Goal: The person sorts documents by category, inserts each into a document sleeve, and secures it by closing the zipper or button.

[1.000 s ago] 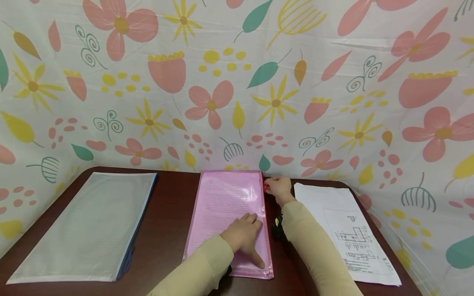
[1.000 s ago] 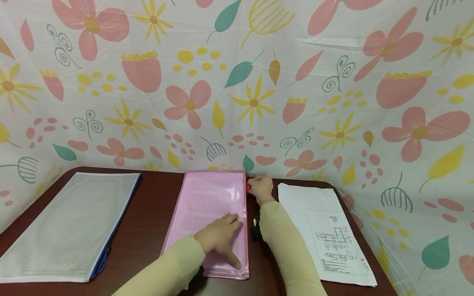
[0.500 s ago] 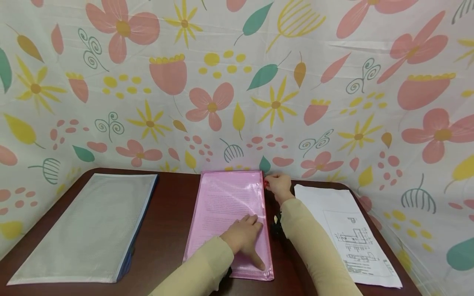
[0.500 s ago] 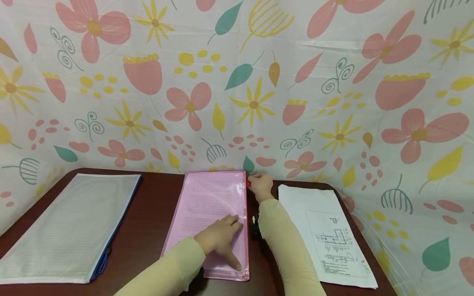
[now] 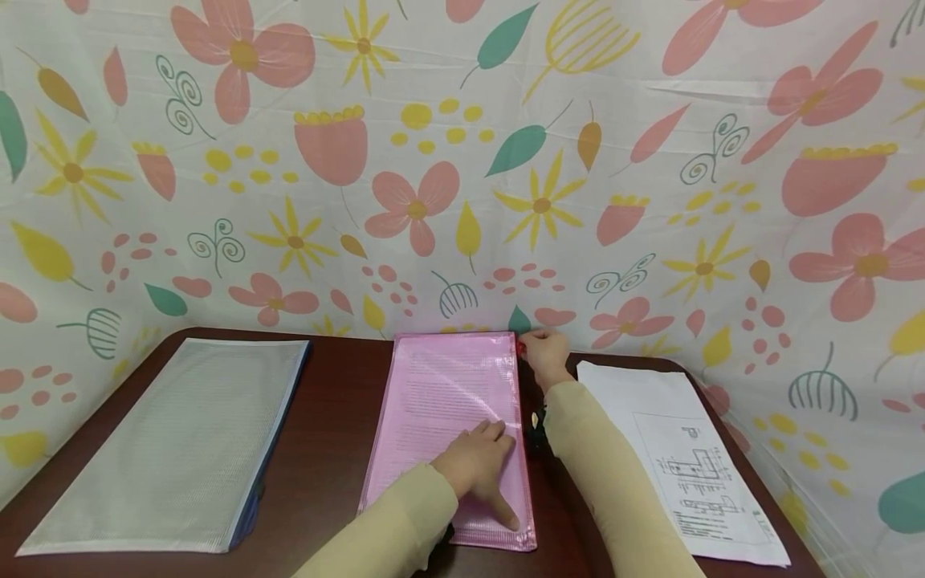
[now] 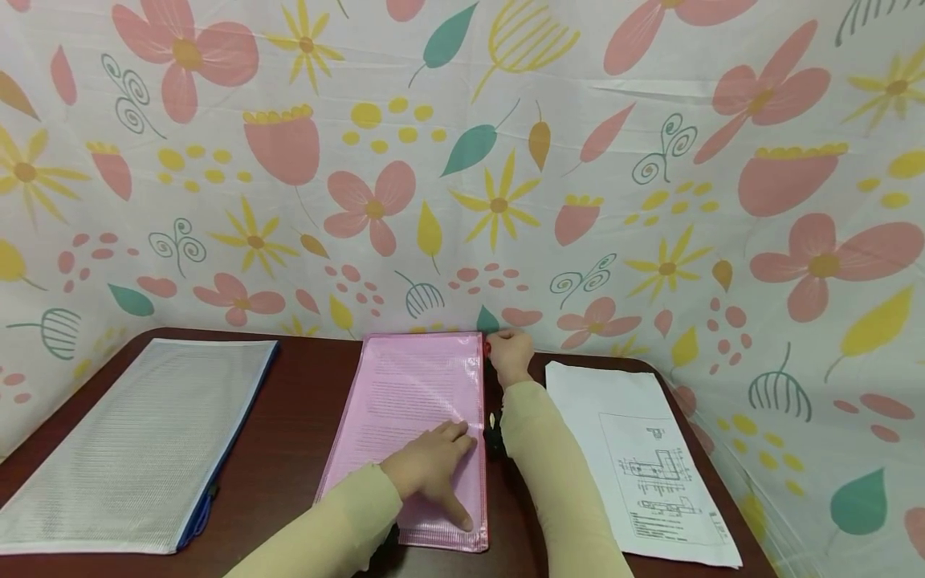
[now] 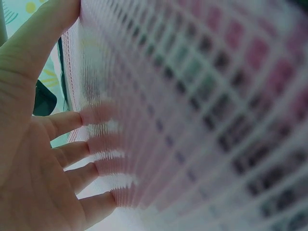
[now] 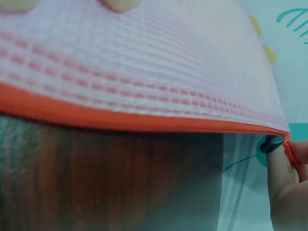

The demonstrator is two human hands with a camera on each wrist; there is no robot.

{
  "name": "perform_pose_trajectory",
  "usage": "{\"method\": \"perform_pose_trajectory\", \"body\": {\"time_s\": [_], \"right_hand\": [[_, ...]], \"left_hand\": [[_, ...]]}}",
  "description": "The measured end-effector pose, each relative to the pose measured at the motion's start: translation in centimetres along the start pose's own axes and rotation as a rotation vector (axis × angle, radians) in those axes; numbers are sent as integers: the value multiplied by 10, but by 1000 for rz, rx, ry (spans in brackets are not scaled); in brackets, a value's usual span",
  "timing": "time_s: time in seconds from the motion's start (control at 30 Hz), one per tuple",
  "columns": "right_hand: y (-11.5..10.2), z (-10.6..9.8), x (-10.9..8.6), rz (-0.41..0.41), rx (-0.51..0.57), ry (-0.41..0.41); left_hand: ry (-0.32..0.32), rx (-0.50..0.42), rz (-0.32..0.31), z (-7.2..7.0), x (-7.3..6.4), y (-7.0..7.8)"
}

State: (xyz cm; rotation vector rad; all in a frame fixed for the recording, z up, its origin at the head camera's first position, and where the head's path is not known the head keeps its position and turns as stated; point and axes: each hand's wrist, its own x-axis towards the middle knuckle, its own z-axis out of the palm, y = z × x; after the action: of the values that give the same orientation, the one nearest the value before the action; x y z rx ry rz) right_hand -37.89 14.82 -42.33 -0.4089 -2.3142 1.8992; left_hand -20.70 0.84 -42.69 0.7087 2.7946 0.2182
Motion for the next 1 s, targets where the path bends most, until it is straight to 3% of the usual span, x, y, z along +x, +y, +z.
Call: {"method": "perform_pose_trajectory", "body": {"time_s": [0.2, 0.47, 0.57, 0.7, 0.8, 1.0], "right_hand": [[-6, 4, 2, -15, 13, 25], [-9, 7, 3, -89, -93, 81], [-5, 2, 1, -78, -112, 27], [2, -7, -3, 5, -134, -119], [9, -12, -9, 45, -201, -182], [21, -18, -22, 15, -347, -242]], "left_hand": [[11, 4, 1, -1, -1, -1], [23, 2, 6, 0, 0, -2], [13, 2, 3, 0, 0, 0], [-2, 14, -2, -1, 0, 2], [-2, 23, 2, -1, 0, 2], [-6, -9, 4, 0, 1, 0]]}}
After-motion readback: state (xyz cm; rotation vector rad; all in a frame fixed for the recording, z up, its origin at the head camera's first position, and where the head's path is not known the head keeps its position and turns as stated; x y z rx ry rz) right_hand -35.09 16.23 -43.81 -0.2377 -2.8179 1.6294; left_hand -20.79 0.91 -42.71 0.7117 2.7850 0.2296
